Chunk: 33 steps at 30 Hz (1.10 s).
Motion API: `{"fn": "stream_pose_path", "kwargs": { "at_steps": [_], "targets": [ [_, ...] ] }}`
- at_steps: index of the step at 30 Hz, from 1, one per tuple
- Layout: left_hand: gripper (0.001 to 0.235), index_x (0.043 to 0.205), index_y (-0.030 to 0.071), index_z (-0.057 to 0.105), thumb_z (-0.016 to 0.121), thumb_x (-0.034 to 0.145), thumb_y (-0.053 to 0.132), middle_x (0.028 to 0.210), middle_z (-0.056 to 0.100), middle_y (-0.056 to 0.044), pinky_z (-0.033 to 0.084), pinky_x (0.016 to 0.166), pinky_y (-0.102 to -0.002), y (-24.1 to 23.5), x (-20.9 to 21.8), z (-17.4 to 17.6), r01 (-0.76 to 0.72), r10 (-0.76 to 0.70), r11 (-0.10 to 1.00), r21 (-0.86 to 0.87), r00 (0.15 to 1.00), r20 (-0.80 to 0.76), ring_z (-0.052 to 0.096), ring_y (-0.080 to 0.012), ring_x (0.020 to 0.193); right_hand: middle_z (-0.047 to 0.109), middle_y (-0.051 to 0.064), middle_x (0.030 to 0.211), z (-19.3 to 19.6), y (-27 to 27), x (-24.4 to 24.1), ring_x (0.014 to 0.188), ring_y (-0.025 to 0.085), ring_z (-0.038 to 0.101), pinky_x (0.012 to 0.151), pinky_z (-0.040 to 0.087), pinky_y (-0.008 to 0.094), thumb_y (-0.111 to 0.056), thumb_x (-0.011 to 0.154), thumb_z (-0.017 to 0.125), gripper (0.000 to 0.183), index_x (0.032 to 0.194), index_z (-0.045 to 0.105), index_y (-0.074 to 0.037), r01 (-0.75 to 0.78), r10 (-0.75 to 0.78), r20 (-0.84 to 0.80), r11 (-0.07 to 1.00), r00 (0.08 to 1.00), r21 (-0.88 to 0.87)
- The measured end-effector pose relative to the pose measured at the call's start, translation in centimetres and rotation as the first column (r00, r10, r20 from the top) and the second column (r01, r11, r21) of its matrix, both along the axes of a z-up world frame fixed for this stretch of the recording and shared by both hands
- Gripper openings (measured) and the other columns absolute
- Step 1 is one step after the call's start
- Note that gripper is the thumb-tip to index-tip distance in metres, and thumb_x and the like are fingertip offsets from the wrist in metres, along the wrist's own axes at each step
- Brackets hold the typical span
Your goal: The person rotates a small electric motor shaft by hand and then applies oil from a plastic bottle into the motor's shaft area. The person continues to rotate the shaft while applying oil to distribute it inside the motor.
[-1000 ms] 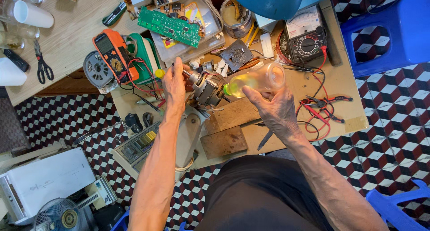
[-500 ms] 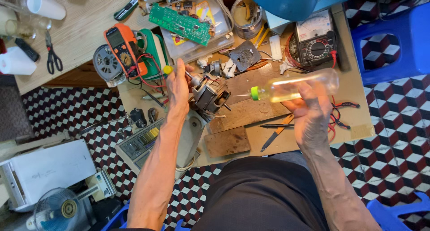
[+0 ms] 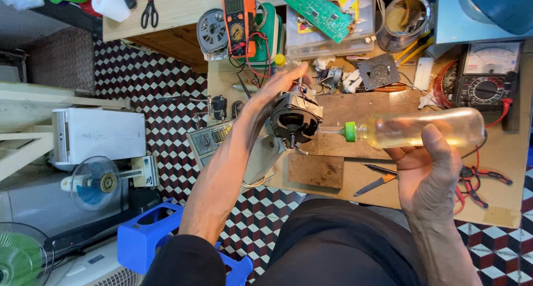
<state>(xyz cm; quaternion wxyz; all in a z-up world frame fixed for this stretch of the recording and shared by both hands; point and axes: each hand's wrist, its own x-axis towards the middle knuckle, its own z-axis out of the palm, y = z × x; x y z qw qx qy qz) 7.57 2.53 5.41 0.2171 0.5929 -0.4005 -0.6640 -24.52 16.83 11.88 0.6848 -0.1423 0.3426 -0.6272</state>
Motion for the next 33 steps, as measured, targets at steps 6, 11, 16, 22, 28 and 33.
{"fn": "stream_pose_path", "kwargs": {
  "at_steps": [6, 11, 16, 22, 28, 33],
  "targets": [
    [0.058, 0.107, 0.006, 0.076, 0.062, 0.094, 0.061, 0.087, 0.066, 0.003, 0.05, 0.068, -0.021, 0.2, -1.2, 2.3, 0.186, -0.186, 0.982, 0.018, 0.982, 0.021, 0.063, -0.0044, 0.075, 0.067, 0.015, 0.127, 0.5, 1.0, 0.6, 0.127, 0.033, 0.066, 0.116, 0.052, 0.056, -0.026, 0.108, 0.068, 0.032, 0.129, 0.06, -0.002, 0.005, -0.005, -0.016, 1.0, 1.0, -0.025],
    [0.045, 0.105, 0.008, 0.067, 0.072, 0.09, 0.049, 0.068, 0.064, 0.003, 0.046, 0.048, -0.025, 0.4, -3.0, 3.7, 0.075, -0.003, 0.918, 0.389, 0.983, -0.183, 0.06, -0.0088, 0.053, 0.067, 0.014, 0.129, 0.8, 1.4, 1.0, 0.128, 0.03, 0.064, 0.113, 0.051, 0.054, -0.026, 0.107, 0.067, 0.034, 0.13, 0.06, -0.002, 0.053, -0.053, -0.004, 0.998, 0.999, 0.04],
    [0.039, 0.107, 0.004, 0.067, 0.072, 0.094, 0.041, 0.063, 0.063, 0.004, 0.041, 0.042, -0.022, -0.8, -3.9, 2.6, 0.162, 0.001, 0.871, 0.464, 0.944, -0.331, 0.057, -0.0069, 0.047, 0.066, 0.014, 0.13, 1.4, 1.5, 1.8, 0.129, 0.033, 0.064, 0.117, 0.051, 0.056, -0.026, 0.105, 0.066, 0.038, 0.131, 0.059, 0.001, 0.111, -0.111, -0.019, 0.994, 0.994, 0.022],
    [0.031, 0.114, -0.001, 0.066, 0.071, 0.101, 0.026, 0.09, 0.072, -0.007, 0.047, 0.05, -0.022, -1.3, -3.9, -1.3, 0.237, -0.054, 0.883, 0.405, 0.909, -0.412, 0.063, -0.0065, 0.06, 0.065, 0.018, 0.131, 1.9, 1.5, 3.0, 0.128, 0.037, 0.064, 0.113, 0.053, 0.055, -0.025, 0.103, 0.066, 0.044, 0.136, 0.054, 0.003, 0.185, -0.185, -0.026, 0.982, 0.982, 0.021],
    [0.07, 0.149, -0.006, 0.053, 0.082, 0.095, 0.029, 0.143, 0.058, -0.033, 0.052, 0.082, -0.026, -2.3, -3.1, -5.8, 0.392, -0.136, 0.893, 0.222, 0.704, -0.697, 0.065, -0.0177, 0.093, 0.065, 0.016, 0.131, 0.2, 1.7, 3.6, 0.128, 0.036, 0.065, 0.112, 0.054, 0.053, -0.023, 0.105, 0.065, 0.042, 0.136, 0.053, 0.003, 0.275, -0.274, -0.015, 0.961, 0.961, 0.015],
    [0.127, 0.159, 0.001, 0.038, 0.095, 0.06, 0.058, 0.16, 0.038, -0.024, 0.036, 0.131, -0.046, -2.5, -4.4, -7.5, 0.423, -0.388, 0.866, -0.268, 0.229, -0.893, 0.047, -0.0378, 0.148, 0.064, 0.011, 0.13, -1.7, 1.3, 3.8, 0.124, 0.027, 0.064, 0.108, 0.055, 0.05, -0.018, 0.103, 0.068, 0.038, 0.135, 0.054, -0.001, 0.38, -0.377, -0.059, 0.924, 0.924, 0.047]
  ]
}}
